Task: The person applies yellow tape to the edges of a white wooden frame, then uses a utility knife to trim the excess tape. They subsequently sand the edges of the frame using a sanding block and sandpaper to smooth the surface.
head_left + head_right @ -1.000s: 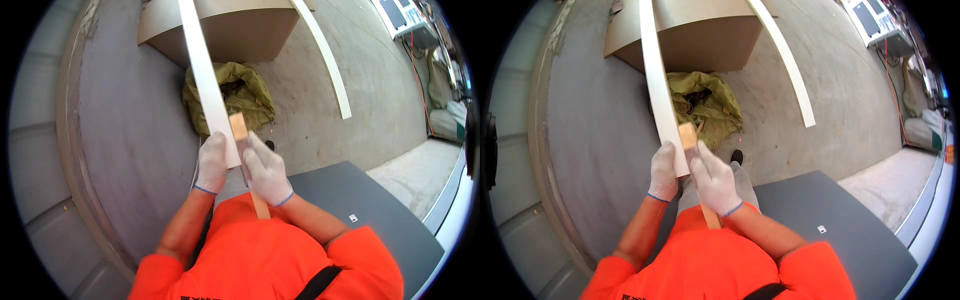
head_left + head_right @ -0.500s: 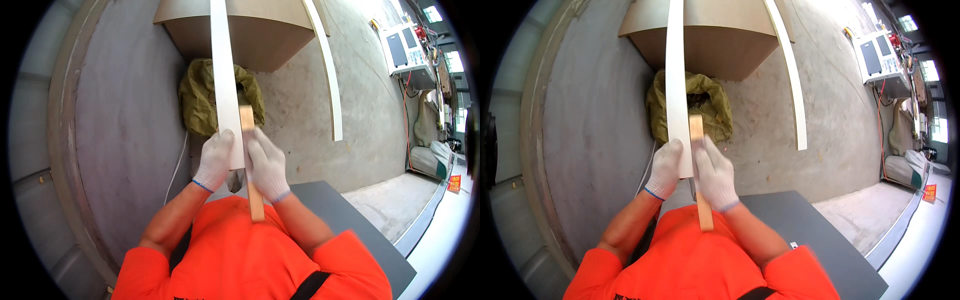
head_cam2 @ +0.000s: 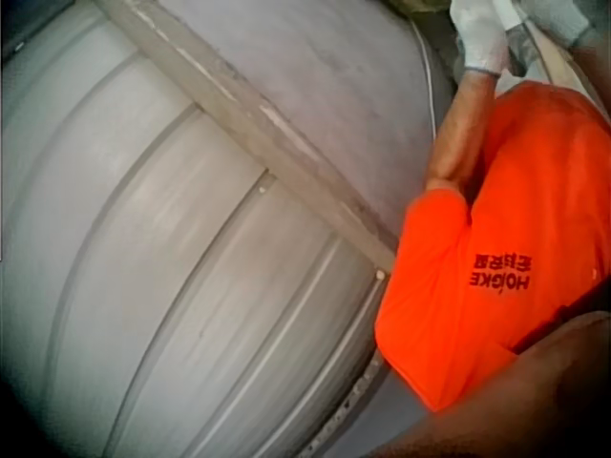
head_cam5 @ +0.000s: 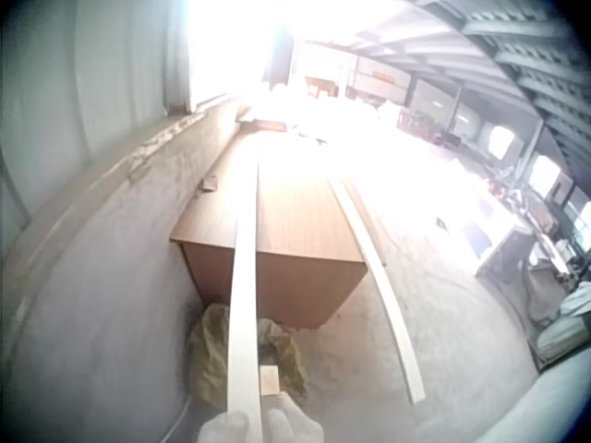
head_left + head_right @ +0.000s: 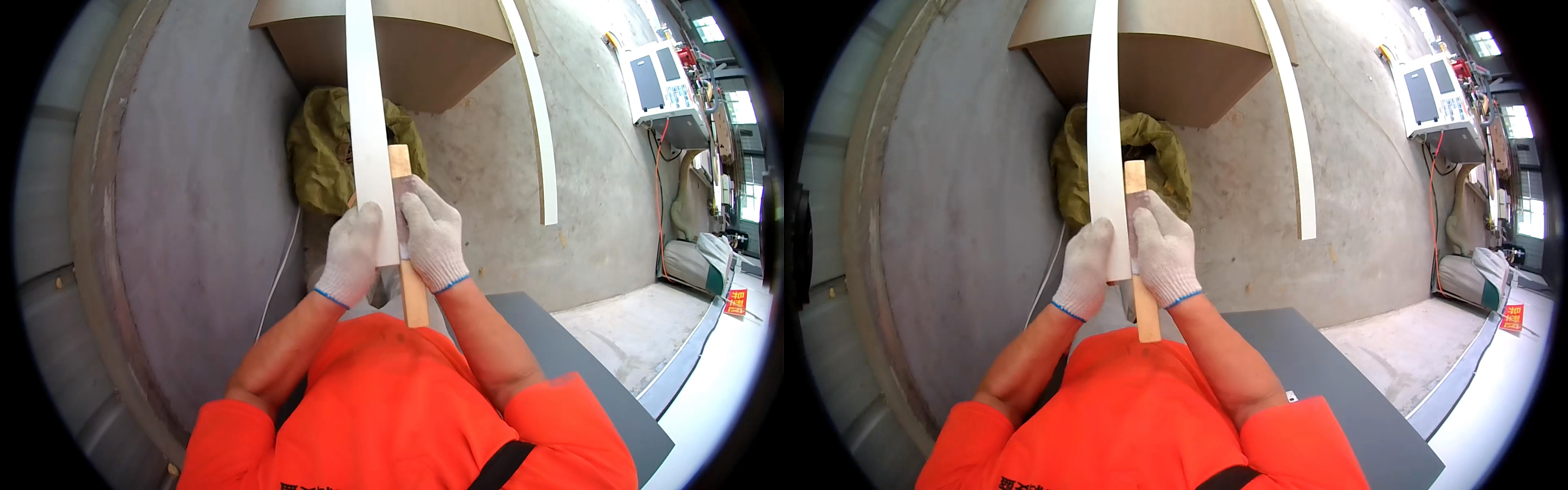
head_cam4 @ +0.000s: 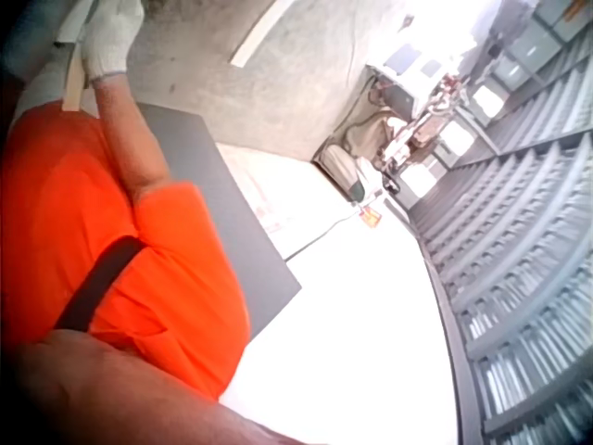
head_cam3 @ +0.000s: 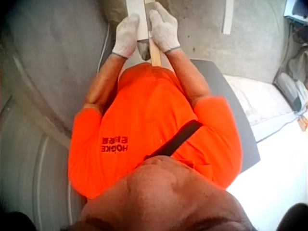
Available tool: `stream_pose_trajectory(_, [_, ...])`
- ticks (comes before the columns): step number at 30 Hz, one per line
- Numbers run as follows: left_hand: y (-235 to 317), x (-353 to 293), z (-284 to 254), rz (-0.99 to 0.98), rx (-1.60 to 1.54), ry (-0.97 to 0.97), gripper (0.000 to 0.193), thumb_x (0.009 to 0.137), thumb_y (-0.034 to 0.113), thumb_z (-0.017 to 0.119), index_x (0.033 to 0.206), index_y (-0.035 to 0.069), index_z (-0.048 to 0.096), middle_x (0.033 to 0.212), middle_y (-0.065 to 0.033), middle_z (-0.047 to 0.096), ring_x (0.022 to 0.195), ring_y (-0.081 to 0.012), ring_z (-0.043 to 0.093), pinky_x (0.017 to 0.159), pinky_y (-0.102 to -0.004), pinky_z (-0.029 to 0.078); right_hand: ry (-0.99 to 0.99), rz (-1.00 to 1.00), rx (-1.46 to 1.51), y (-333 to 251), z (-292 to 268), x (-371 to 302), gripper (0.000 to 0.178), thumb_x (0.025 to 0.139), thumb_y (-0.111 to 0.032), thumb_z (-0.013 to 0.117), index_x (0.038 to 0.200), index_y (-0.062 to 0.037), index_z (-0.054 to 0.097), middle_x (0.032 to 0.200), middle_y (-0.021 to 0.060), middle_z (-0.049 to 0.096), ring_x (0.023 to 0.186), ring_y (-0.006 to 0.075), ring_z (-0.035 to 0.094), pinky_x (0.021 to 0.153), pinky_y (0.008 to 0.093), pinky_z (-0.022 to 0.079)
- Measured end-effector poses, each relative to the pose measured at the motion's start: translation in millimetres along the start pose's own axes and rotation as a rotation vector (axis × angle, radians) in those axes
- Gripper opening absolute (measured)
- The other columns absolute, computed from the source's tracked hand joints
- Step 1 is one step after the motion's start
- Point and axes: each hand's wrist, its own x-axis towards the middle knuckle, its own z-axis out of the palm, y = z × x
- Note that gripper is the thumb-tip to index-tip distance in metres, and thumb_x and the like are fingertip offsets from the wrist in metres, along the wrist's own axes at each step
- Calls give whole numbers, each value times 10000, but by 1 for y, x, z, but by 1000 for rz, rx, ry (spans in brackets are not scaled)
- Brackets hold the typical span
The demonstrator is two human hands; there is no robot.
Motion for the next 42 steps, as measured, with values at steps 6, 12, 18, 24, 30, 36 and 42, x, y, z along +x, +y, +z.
stream_pose_trajectory(6, [1, -3, 1, -14, -25, 52, 365, 1085, 336, 529, 994, -1, 639, 850, -25, 632, 743, -97, 567, 654, -293, 482, -5, 51, 42, -9, 1, -34, 245, 1050, -175, 466, 1108, -12, 640, 784, 63, 598, 692, 110, 569, 632, 334, 488])
stream_pose_trajectory(12, [6, 5, -10, -57, 30, -33, 384, 1085, 357, 518, 998, 1, 634, 822, -27, 619, 648, -106, 552, 555, -300, 460, -30, 13, -15, 15, 3, -34, 203, 1030, -109, 492, 1086, 16, 643, 869, 42, 627, 758, 119, 582, 704, 314, 504])
stream_pose_trajectory(18, [-5, 7, -7, -23, 42, 33, 384, 1075, 373, 529, 961, 21, 632, 794, -19, 587, 637, -113, 542, 545, -307, 449, 16, 92, 321, 20, 15, 9, 214, 1025, -105, 514, 1135, 28, 641, 811, 62, 643, 636, 122, 565, 644, 293, 511])
stream_pose_trajectory(24, [-5, 3, -3, -37, 74, 81, 385, 1074, 369, 536, 952, 15, 628, 826, -23, 583, 696, -108, 533, 588, -316, 461, 3, 192, 180, -2, -1, -38, 343, 1047, -184, 484, 1291, 20, 611, 772, 58, 621, 676, 113, 571, 647, 307, 499])
stream_pose_trajectory(30, [-7, 10, -7, -9, 87, 60, 379, 1078, 369, 534, 956, 22, 628, 837, -22, 593, 701, -102, 534, 592, -305, 460, 45, 10, 84, 19, 7, -33, 309, 1051, -184, 482, 1246, 14, 618, 775, 90, 624, 716, 115, 614, 675, 341, 517])
stream_pose_trajectory(36, [-4, 11, -13, -53, 66, 49, 378, 1083, 377, 530, 964, 31, 628, 818, -18, 593, 668, -98, 544, 558, -295, 456, -51, 121, 88, 10, 7, 11, 362, 1053, -188, 487, 1347, -22, 619, 949, 142, 689, 848, 162, 650, 807, 320, 542])
stream_pose_trajectory(42, [-3, 2, -10, -53, 82, 60, 400, 1093, 399, 520, 968, 35, 627, 826, -9, 594, 688, -86, 539, 577, -279, 456, 12, 38, 91, 20, 9, -24, 423, 1069, -203, 510, 1421, 24, 566, 935, 175, 691, 850, 196, 690, 778, 328, 556])
